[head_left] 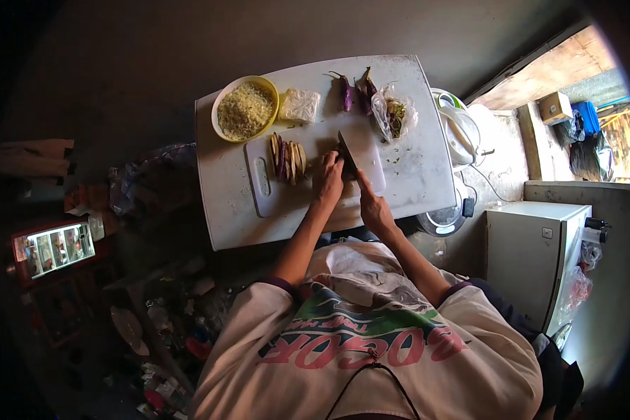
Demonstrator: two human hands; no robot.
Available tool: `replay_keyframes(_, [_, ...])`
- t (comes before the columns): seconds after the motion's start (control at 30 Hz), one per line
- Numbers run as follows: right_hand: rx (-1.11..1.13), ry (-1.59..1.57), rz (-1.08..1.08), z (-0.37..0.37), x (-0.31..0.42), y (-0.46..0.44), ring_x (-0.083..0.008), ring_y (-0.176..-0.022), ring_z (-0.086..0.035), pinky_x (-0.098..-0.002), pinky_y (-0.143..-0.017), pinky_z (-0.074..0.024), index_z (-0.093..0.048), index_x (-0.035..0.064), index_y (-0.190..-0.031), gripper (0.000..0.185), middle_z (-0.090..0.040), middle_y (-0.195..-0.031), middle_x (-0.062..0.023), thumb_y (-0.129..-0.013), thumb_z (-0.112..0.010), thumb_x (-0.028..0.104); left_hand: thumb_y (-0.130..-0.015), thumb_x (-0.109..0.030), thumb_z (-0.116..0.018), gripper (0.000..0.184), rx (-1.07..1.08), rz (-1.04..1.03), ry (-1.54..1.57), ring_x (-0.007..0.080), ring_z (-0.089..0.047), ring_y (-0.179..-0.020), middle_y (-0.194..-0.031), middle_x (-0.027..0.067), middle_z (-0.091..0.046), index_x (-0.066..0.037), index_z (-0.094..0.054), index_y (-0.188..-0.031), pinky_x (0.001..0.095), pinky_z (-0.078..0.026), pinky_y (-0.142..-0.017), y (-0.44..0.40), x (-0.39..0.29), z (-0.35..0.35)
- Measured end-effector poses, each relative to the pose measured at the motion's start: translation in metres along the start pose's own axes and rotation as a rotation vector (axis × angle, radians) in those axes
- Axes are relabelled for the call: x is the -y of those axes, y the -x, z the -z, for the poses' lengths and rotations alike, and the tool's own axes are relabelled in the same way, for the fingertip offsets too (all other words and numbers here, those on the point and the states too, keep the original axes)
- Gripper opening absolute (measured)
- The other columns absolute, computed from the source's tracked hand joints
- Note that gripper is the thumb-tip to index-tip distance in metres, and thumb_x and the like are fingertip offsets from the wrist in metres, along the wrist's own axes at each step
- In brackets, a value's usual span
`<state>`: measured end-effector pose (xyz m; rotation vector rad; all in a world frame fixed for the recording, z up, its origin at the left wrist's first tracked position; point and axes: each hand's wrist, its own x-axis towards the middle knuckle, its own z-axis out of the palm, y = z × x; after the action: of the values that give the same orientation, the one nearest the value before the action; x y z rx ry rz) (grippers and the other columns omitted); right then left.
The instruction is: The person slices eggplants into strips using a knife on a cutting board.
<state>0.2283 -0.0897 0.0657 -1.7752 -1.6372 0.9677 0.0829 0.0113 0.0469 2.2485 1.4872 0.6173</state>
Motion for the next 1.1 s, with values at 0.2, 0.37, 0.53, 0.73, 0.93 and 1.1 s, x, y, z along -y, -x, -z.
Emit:
replay_keyframes(0.2, [-0.045,-0.020,-0.031,-0.014,-0.003,-0.025,-0.0510,-0.070,-0.064,-0.0609,-0.064,-0.0479,-0.021,0.0300,-0.158,0.057,-0.065,-0.077,-0.0305,-0.104,-0.037,0.019,-0.079,0.006,-0.059,0.028,-0.071,-0.037,0.049,0.0360,-0.057,-0.115,-0.123,0.0168,-0.058,0.002,-0.064,-0.106,0.0435,-0.051,-0.093,-0.001,0.021,-0.026])
replay_keyframes(0.37, [0.008,0.080,-0.125,-0.004,0.033,-0.036,-0.0509,-0.071,-0.065,-0.0605,-0.066,-0.0478,-0.020,0.0304,-0.158,0.058,-0.065,-0.078,-0.0307,-0.103,-0.036,0.019,-0.083,0.005,-0.056,0.022,-0.115,-0.038,-0.017,0.0360,-0.058,-0.114,-0.124,0.0179,-0.058,0.002,-0.064,-0.103,0.0432,-0.053,-0.090,0.005,0.020,-0.030])
replay_keyframes(0.53, [-0.097,-0.006,0.071,-0.006,0.016,-0.004,-0.0513,-0.077,-0.064,-0.0593,-0.071,-0.0480,-0.021,0.0268,-0.158,0.060,-0.066,-0.085,-0.0318,-0.101,-0.037,0.017,-0.081,0.006,-0.057,0.025,-0.074,-0.038,-0.009,0.0360,-0.058,-0.115,-0.126,0.0170,-0.057,0.002,-0.063,-0.106,0.0431,-0.053,-0.090,0.004,0.017,-0.021])
replay_keyframes(0.73, [-0.072,0.000,0.058,-0.004,-0.003,-0.011,-0.0493,-0.078,-0.065,-0.0568,-0.071,-0.0489,-0.026,0.0223,-0.156,0.063,-0.066,-0.086,-0.0290,-0.098,-0.047,0.012,-0.080,0.001,-0.069,0.046,-0.017,-0.033,0.084,0.0357,-0.053,-0.124,-0.136,0.0172,-0.050,0.001,-0.057,-0.125,0.0426,-0.049,-0.099,0.000,0.018,-0.017])
replay_keyframes(0.93, [-0.060,0.154,-0.082,0.016,0.019,-0.016,-0.0503,-0.078,-0.065,-0.0569,-0.070,-0.0508,-0.035,0.0125,-0.152,0.057,-0.066,-0.084,-0.0309,-0.098,-0.052,0.014,-0.080,-0.001,-0.075,0.062,0.076,0.019,0.280,0.0424,-0.041,-0.136,-0.148,0.0207,-0.040,0.005,-0.048,-0.136,0.0442,-0.040,-0.110,0.004,0.017,-0.008])
replay_keyframes(1.1, [-0.169,0.119,-0.103,0.002,0.014,-0.007,-0.0495,-0.068,-0.063,-0.0599,-0.062,-0.0460,-0.043,0.0090,-0.131,0.037,-0.064,-0.072,-0.0288,-0.097,-0.055,0.018,-0.082,0.005,-0.066,0.058,0.096,-0.028,0.207,0.0432,-0.040,-0.138,-0.151,0.0257,-0.036,0.003,-0.045,-0.137,0.0453,-0.038,-0.113,0.007,0.036,-0.021])
